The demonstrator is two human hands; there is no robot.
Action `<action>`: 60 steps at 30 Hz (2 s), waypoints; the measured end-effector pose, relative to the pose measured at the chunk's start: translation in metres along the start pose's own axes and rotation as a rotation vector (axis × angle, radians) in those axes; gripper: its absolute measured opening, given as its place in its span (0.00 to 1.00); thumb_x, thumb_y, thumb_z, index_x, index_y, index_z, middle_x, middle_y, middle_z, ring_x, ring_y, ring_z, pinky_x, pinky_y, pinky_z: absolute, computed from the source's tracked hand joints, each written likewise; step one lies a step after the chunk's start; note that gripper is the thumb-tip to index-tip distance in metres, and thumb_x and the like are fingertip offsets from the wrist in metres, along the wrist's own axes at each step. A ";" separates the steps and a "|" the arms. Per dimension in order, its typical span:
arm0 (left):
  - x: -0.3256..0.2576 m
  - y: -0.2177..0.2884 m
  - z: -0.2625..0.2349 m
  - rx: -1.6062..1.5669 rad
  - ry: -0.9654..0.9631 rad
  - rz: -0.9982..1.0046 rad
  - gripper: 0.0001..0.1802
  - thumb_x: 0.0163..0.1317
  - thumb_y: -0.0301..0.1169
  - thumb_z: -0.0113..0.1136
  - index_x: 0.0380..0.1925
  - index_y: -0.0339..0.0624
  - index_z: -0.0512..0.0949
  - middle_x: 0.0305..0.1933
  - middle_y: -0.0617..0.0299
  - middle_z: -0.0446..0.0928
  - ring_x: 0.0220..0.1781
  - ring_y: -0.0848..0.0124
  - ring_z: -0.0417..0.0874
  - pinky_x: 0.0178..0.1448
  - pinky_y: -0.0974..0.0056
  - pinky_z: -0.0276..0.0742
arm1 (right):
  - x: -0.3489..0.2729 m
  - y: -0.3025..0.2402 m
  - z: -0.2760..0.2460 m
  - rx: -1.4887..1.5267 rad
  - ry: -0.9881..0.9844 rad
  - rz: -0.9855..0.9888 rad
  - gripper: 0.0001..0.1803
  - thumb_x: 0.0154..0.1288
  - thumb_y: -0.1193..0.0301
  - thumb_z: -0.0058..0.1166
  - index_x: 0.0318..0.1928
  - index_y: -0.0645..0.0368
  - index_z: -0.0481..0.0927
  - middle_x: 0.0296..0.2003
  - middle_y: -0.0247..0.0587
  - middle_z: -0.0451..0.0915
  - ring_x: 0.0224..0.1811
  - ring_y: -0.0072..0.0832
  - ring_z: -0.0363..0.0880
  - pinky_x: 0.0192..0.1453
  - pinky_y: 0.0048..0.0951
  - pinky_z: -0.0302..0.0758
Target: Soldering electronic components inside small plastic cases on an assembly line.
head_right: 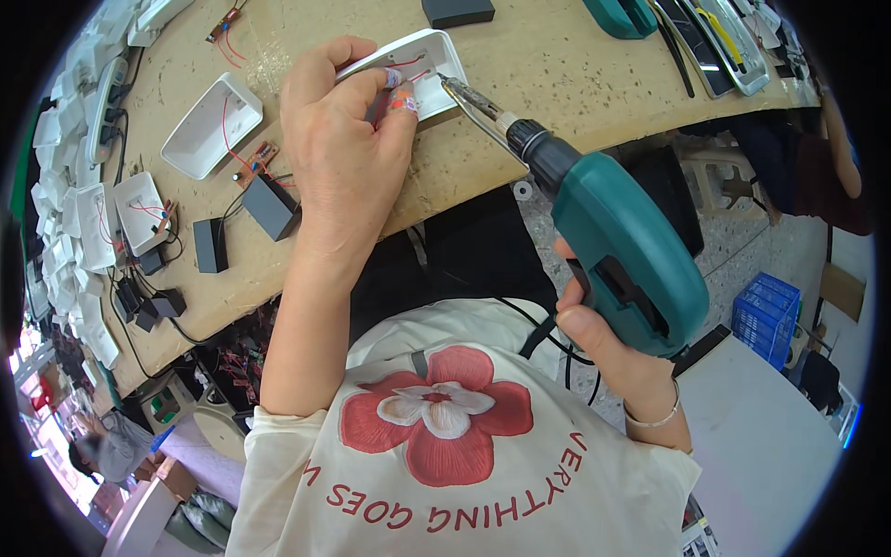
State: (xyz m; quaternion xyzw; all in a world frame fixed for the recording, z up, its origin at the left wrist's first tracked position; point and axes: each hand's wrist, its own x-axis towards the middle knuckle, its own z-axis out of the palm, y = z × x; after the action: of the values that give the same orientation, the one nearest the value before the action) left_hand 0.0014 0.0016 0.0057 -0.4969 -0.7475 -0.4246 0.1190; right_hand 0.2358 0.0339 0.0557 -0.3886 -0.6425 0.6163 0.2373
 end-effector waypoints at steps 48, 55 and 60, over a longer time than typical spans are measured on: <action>0.000 -0.002 0.000 0.003 0.005 0.014 0.09 0.37 0.20 0.58 0.24 0.32 0.79 0.41 0.57 0.74 0.44 0.60 0.72 0.48 0.60 0.67 | 0.019 -0.027 -0.001 -0.384 -0.065 -0.114 0.25 0.50 0.70 0.64 0.48 0.65 0.70 0.29 0.38 0.75 0.26 0.21 0.72 0.31 0.20 0.70; 0.000 -0.002 0.000 0.009 0.003 0.007 0.09 0.37 0.20 0.57 0.24 0.32 0.79 0.41 0.57 0.74 0.43 0.59 0.72 0.48 0.60 0.67 | 0.019 -0.031 -0.002 -0.379 -0.085 -0.096 0.25 0.51 0.71 0.63 0.48 0.66 0.70 0.31 0.39 0.75 0.28 0.22 0.73 0.32 0.21 0.71; 0.001 -0.002 0.001 -0.007 0.009 0.007 0.09 0.37 0.20 0.57 0.23 0.31 0.79 0.40 0.57 0.74 0.43 0.59 0.72 0.48 0.60 0.67 | 0.018 -0.032 0.002 -0.326 -0.044 -0.095 0.26 0.50 0.71 0.64 0.50 0.65 0.69 0.31 0.39 0.75 0.28 0.22 0.73 0.33 0.20 0.72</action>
State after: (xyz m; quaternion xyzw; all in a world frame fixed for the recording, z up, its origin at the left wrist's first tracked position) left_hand -0.0006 0.0027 0.0044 -0.4980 -0.7438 -0.4288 0.1222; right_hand 0.2170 0.0493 0.0839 -0.3775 -0.7566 0.5004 0.1858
